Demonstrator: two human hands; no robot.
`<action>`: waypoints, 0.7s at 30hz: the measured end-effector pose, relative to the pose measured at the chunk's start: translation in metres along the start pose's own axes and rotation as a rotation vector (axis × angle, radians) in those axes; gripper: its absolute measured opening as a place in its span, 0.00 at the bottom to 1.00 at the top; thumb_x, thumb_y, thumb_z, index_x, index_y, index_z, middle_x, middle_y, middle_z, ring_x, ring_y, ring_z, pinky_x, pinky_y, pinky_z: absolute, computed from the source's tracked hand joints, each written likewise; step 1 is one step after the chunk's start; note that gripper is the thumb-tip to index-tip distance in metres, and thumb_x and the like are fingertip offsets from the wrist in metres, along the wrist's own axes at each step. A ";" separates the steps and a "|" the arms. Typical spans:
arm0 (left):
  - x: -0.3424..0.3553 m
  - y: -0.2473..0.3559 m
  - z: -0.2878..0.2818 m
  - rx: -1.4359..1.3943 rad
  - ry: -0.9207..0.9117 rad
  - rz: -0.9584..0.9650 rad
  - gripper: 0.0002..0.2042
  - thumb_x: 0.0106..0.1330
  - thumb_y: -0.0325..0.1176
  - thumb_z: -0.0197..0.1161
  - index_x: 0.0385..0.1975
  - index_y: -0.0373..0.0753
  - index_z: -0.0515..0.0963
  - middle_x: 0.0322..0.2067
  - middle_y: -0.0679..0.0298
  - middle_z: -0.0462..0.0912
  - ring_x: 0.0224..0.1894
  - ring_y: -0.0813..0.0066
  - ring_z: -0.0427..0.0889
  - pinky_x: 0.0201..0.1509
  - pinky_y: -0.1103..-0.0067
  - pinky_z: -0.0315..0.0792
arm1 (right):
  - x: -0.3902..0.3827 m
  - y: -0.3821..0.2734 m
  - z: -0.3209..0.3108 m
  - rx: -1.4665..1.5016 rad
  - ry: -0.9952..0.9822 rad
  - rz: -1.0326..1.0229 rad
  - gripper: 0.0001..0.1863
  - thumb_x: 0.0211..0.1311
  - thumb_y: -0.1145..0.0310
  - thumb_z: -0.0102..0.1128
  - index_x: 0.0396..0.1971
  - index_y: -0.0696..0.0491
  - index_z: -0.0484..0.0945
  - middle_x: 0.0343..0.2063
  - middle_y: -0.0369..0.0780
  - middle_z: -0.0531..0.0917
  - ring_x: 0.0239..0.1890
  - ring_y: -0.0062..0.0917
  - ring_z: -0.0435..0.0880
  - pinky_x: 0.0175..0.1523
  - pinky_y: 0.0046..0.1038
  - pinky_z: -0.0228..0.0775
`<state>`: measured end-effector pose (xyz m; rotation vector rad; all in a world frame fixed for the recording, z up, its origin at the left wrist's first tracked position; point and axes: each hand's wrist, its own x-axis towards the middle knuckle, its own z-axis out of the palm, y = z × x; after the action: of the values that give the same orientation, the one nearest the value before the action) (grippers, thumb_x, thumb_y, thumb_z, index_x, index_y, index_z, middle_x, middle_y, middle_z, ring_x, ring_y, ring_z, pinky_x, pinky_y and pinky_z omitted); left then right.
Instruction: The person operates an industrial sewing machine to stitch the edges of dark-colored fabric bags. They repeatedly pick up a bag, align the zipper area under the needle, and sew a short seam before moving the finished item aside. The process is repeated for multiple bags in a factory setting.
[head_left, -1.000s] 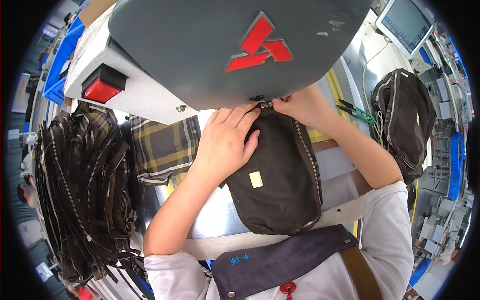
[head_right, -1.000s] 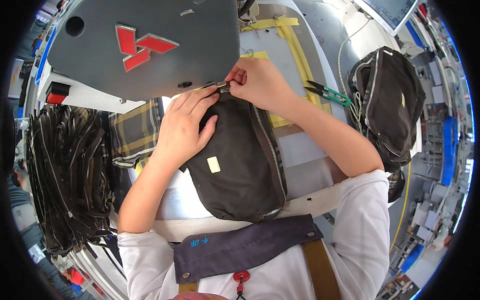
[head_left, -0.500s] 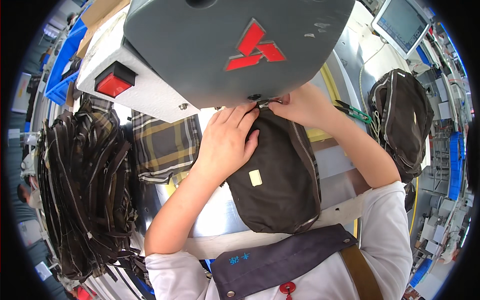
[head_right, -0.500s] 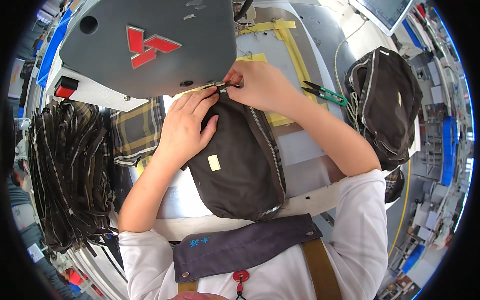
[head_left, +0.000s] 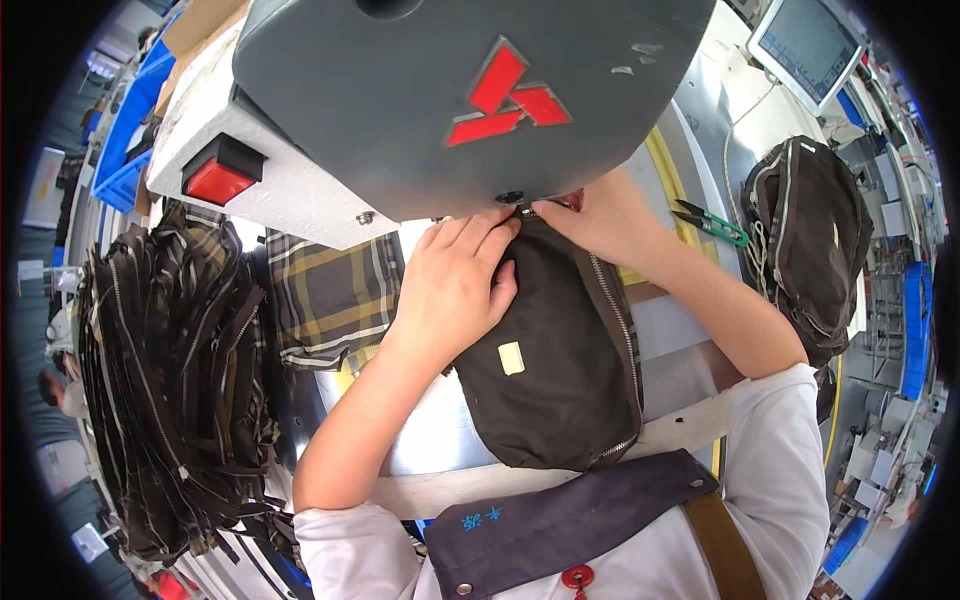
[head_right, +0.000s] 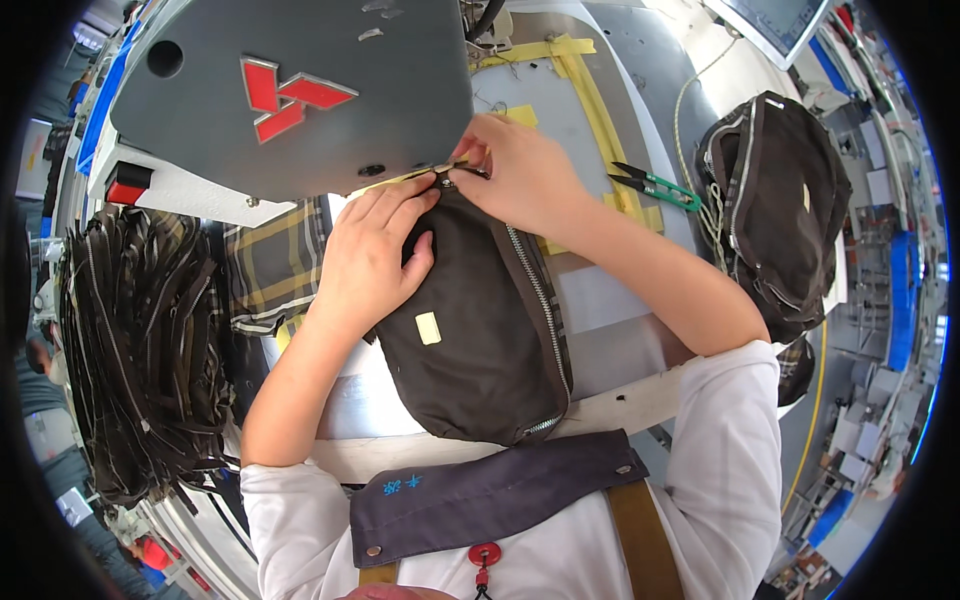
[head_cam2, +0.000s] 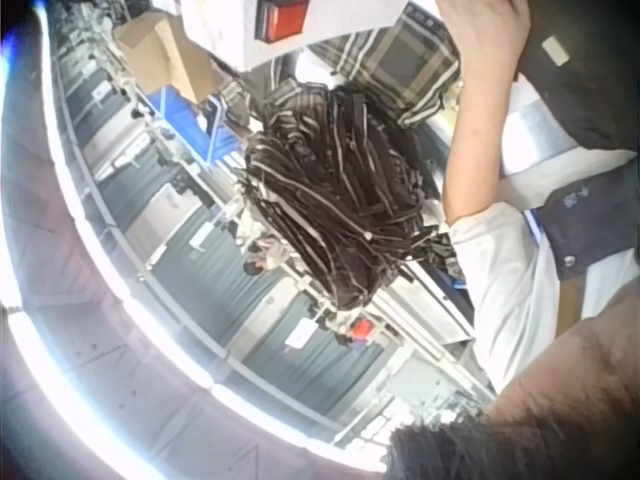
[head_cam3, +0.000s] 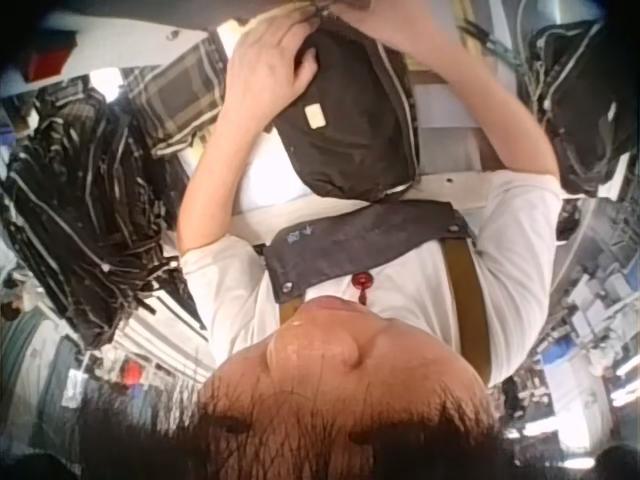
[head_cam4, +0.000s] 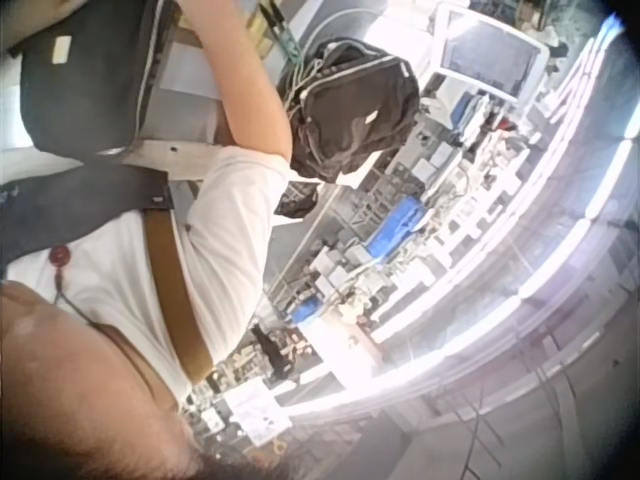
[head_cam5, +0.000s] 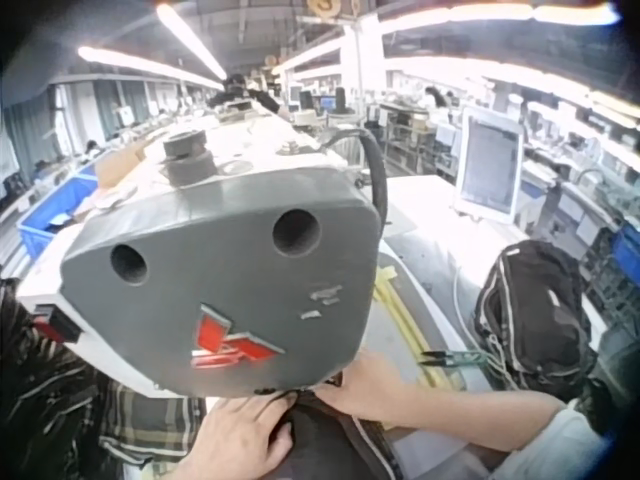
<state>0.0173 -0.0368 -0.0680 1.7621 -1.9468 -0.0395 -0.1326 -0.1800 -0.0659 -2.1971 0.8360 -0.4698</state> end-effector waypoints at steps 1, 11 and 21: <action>0.001 0.000 0.000 0.000 -0.004 0.003 0.17 0.52 0.27 0.63 0.45 0.37 0.77 0.50 0.63 0.78 0.51 0.62 0.76 0.56 0.68 0.70 | 0.000 0.001 0.000 0.026 0.003 0.008 0.10 0.49 0.70 0.60 0.33 0.54 0.77 0.20 0.35 0.78 0.26 0.27 0.78 0.33 0.30 0.69; 0.002 -0.003 0.000 -0.001 0.018 0.036 0.17 0.52 0.27 0.64 0.44 0.38 0.78 0.49 0.63 0.79 0.51 0.62 0.77 0.56 0.68 0.70 | 0.004 0.002 0.001 -0.013 -0.031 -0.050 0.08 0.48 0.72 0.60 0.31 0.54 0.79 0.22 0.35 0.77 0.26 0.28 0.78 0.32 0.31 0.69; 0.001 -0.003 0.000 -0.020 0.007 0.039 0.17 0.51 0.27 0.64 0.44 0.37 0.77 0.49 0.62 0.78 0.53 0.61 0.76 0.58 0.67 0.69 | -0.003 0.012 -0.006 -0.458 0.090 -0.732 0.09 0.46 0.75 0.63 0.31 0.52 0.81 0.36 0.33 0.79 0.40 0.26 0.79 0.38 0.28 0.75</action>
<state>0.0206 -0.0381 -0.0684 1.7089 -1.9679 -0.0395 -0.1429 -0.1865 -0.0710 -2.9109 0.1460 -0.7861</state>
